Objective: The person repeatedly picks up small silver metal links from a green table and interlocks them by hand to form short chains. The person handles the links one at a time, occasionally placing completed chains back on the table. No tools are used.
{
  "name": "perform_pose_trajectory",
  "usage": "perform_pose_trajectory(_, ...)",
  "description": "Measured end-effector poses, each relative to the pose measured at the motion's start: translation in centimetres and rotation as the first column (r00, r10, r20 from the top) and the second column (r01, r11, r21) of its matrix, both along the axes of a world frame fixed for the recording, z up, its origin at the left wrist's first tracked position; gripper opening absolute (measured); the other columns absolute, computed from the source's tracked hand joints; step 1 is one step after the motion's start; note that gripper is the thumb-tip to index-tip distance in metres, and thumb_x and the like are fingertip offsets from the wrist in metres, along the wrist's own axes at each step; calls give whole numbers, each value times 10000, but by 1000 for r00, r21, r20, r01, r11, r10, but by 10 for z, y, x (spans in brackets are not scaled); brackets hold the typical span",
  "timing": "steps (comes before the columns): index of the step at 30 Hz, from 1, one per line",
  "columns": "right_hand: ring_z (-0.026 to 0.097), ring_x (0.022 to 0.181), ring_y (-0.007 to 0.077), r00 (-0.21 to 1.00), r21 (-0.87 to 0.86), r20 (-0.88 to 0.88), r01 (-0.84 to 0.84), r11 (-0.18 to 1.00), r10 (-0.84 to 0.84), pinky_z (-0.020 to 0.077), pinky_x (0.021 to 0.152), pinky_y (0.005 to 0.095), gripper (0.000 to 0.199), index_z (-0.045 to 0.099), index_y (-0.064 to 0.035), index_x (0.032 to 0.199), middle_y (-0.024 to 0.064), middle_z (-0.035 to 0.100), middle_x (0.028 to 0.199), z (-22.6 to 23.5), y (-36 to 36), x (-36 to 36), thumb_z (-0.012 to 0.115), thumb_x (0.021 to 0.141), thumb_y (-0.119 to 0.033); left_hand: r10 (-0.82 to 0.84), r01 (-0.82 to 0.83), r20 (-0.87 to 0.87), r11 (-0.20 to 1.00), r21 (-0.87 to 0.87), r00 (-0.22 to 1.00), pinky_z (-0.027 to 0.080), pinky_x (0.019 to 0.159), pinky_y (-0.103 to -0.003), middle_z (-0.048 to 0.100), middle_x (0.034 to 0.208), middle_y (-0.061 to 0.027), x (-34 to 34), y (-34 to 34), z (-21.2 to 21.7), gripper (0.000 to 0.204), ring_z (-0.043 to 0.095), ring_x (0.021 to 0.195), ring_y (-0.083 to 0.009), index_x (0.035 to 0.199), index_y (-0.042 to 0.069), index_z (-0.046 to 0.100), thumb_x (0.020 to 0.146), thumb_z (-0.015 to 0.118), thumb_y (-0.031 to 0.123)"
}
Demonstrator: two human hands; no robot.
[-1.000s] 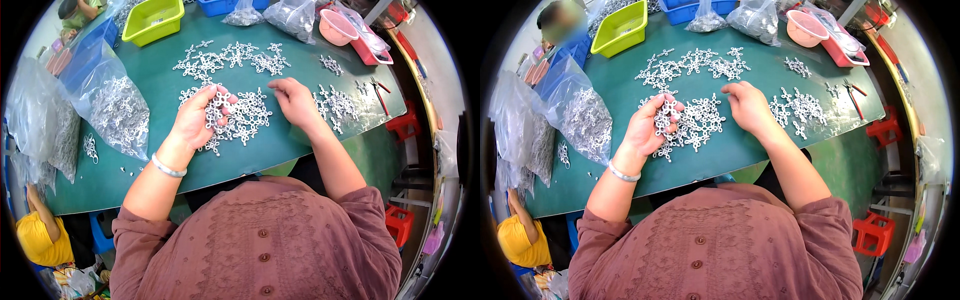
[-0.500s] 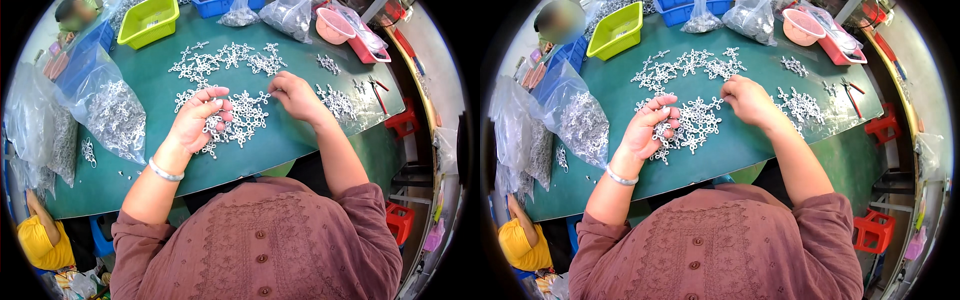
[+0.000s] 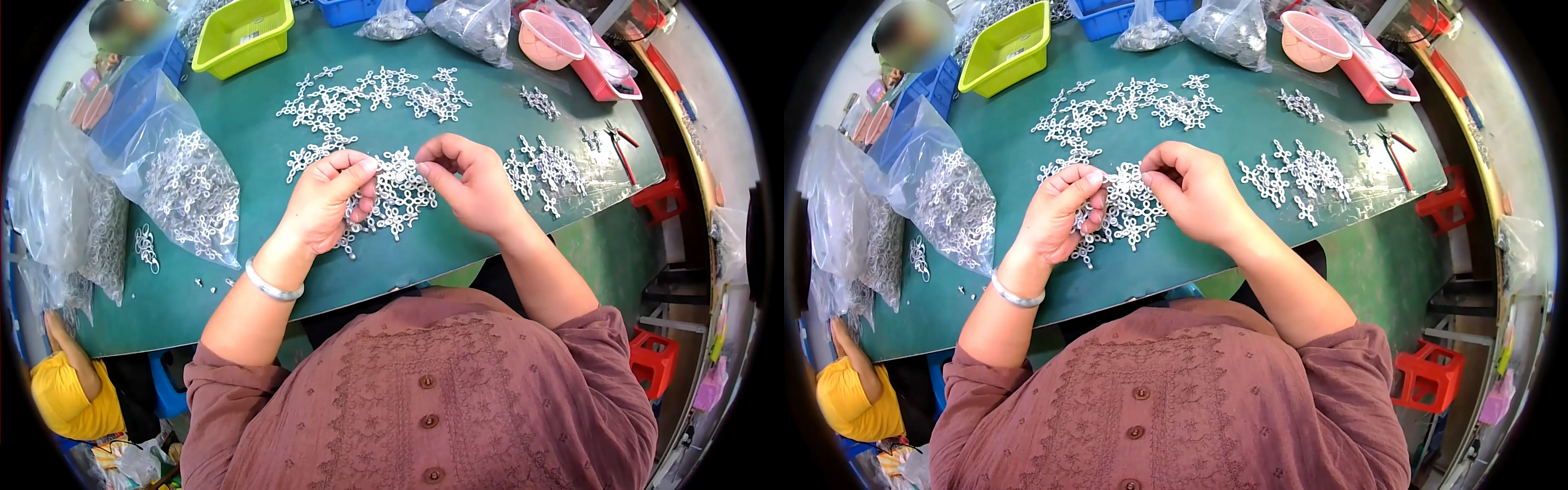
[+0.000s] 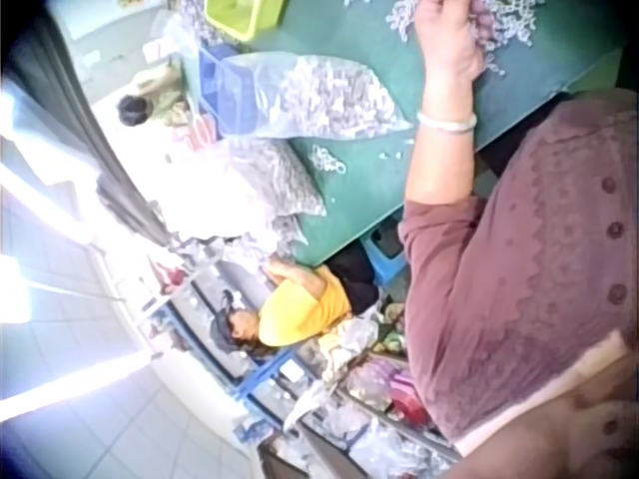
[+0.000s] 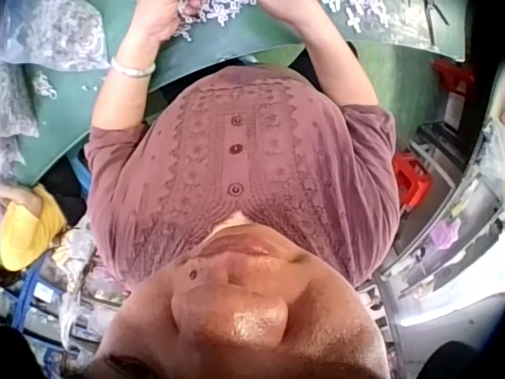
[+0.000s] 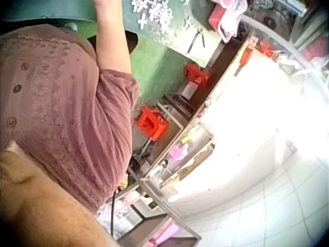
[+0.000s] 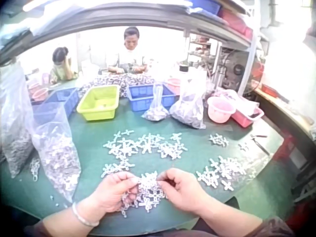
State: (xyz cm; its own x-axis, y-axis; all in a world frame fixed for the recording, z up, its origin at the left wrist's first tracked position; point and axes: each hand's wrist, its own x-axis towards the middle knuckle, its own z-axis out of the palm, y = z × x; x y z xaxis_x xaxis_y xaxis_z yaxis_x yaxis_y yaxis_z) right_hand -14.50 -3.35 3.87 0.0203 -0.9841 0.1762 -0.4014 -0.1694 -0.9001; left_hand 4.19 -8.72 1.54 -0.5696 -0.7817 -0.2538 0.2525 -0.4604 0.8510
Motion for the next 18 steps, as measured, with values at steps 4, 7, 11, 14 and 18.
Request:
perform_pose_trajectory(4, 498, 691, 57, 963, 78, 268, -39, 996, 16, 413, 608, 205, 85, 559, -2, 848, -2, 542, 759, -10, -2, -2, 573, 764, 5, 11, -11, 6, 1000, -13, 1000, 356, 425, -175, 523, 632, 2, 0, 1, 0, 104, 473, 512, -78, 875, 61, 577, 839, 565, 158)
perform_pose_trajectory(7, 501, 688, 63, 970, -63, 244, 5, 998, 11, 418, 610, 203, 149, 552, -4, 891, 8, 551, 754, -16, -2, 2, 569, 745, 18, -9, 9, -1, 999, -38, 1000, 358, 428, -173, 527, 656, 5, 0, 0, 0, 138, 471, 520, -71, 936, 54, 586, 836, 568, 147)
perform_pose_trajectory(11, 513, 708, 73, 974, -185, 224, 1, 983, 41, 424, 629, 207, 241, 530, -6, 969, 15, 551, 786, -18, 0, 5, 571, 736, 37, -1, -2, -42, 998, -58, 999, 364, 439, -172, 542, 690, 2, 0, 1, 0, 159, 477, 536, -67, 971, 45, 586, 837, 562, 129)
perform_pose_trajectory(14, 515, 712, 76, 976, -215, 211, 3, 977, 43, 429, 638, 212, 273, 523, -5, 998, 18, 551, 794, -17, 2, 6, 571, 734, 44, 3, -8, -78, 998, -69, 997, 371, 449, -174, 561, 712, -4, 1, 1, -1, 155, 488, 553, -64, 968, 40, 589, 840, 558, 122)
perform_pose_trajectory(18, 512, 710, 76, 977, -234, 212, 11, 972, 40, 430, 646, 214, 296, 514, -2, 1022, 20, 549, 800, -17, 2, 7, 568, 736, 51, 1, -8, -95, 997, -75, 995, 379, 458, -177, 573, 754, -14, 1, 2, 0, 175, 493, 578, -68, 988, 36, 586, 847, 554, 135)
